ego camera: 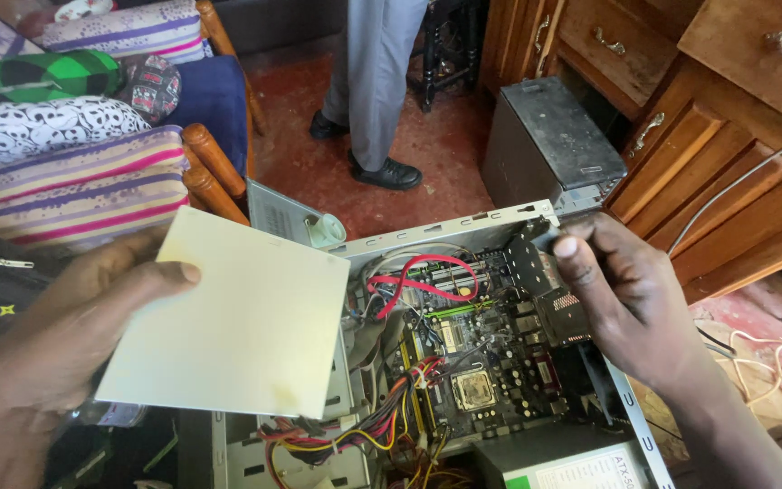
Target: Repairing a desktop computer by handling internal components and cables
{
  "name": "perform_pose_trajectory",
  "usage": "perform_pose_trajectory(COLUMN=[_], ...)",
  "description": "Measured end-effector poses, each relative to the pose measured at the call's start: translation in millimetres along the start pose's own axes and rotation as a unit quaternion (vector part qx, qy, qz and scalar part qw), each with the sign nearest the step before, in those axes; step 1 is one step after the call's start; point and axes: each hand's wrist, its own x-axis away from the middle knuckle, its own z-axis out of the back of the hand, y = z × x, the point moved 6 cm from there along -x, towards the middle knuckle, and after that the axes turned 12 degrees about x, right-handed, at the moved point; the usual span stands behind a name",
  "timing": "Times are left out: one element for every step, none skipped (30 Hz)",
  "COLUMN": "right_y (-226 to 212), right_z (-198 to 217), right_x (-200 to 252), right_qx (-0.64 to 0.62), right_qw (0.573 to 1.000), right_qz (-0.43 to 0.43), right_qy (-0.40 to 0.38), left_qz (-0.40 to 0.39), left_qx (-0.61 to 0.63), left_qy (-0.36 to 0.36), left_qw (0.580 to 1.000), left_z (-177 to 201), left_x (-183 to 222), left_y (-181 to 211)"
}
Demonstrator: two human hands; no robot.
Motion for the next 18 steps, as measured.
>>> perform_pose_trajectory(right_y=[-3,-4,-4,-4,-6,-9,-11,-10,-9,-8,-6,-3,0,0,0,0,-2,-4], right_z=[-3,-3,-3,-3,-2,-1,0,1,2,3,2,2,2,1,0,-1,-3,-6], right_x=[-2,-3,-5,-7,-9,-11,-13,-16,-17,-19,-20,-22,-23,-24,-25,-25,-26,-26], right_qx=[0.013,0.013,0.017,0.02,0.021,0.034,0.046,0.046,0.051,0.055,0.054,0.054,0.053,0.053,0.052,0.052,0.051,0.055], right_qw=[1.0,1.0,1.0,1.0,1.0,0.999,0.999,0.999,0.999,0.998,0.998,0.998,0.998,0.998,0.998,0.998,0.998,0.998], right_qz=[0.007,0.007,0.003,-0.001,0.0,0.008,0.016,0.017,0.019,0.021,0.022,0.016,0.01,0.011,0.016,0.021,0.022,0.019], right_qy=[-0.011,-0.013,-0.014,-0.015,-0.015,-0.01,-0.005,-0.006,0.001,0.008,0.007,0.011,0.016,0.015,0.017,0.018,0.017,0.013], left_qz=[-0.027,-0.026,-0.024,-0.023,-0.023,-0.022,-0.02,-0.019,-0.019,-0.018,-0.018,-0.022,-0.026,-0.027,-0.026,-0.025,-0.025,-0.046], left_qx=[0.028,0.03,0.016,0.002,0.003,0.011,0.018,0.019,0.008,-0.002,-0.002,-0.004,-0.006,-0.005,0.007,0.02,0.02,0.04], left_qy=[-0.037,-0.036,-0.035,-0.035,-0.035,-0.033,-0.031,-0.031,-0.014,0.003,0.005,0.007,0.009,0.01,0.01,0.01,0.012,0.006], left_qw=[0.999,0.999,0.999,0.999,0.999,0.999,0.999,0.999,1.0,1.0,1.0,1.0,1.0,1.0,1.0,0.999,0.999,0.998], left_z=[7,12,16,20,24,28,32,32,34,35,36,36,37,35,33,31,31,30], left_x=[-10,-11,-14,-17,-19,-22,-24,-21,-19,-16,-15,-15,-14,-12,-9,-6,-7,-8], left_y=[-9,-14,-17,-20,-25,-30,-36,-36,-36,-36,-39,-41,-42,-40,-39,-38,-41,-41])
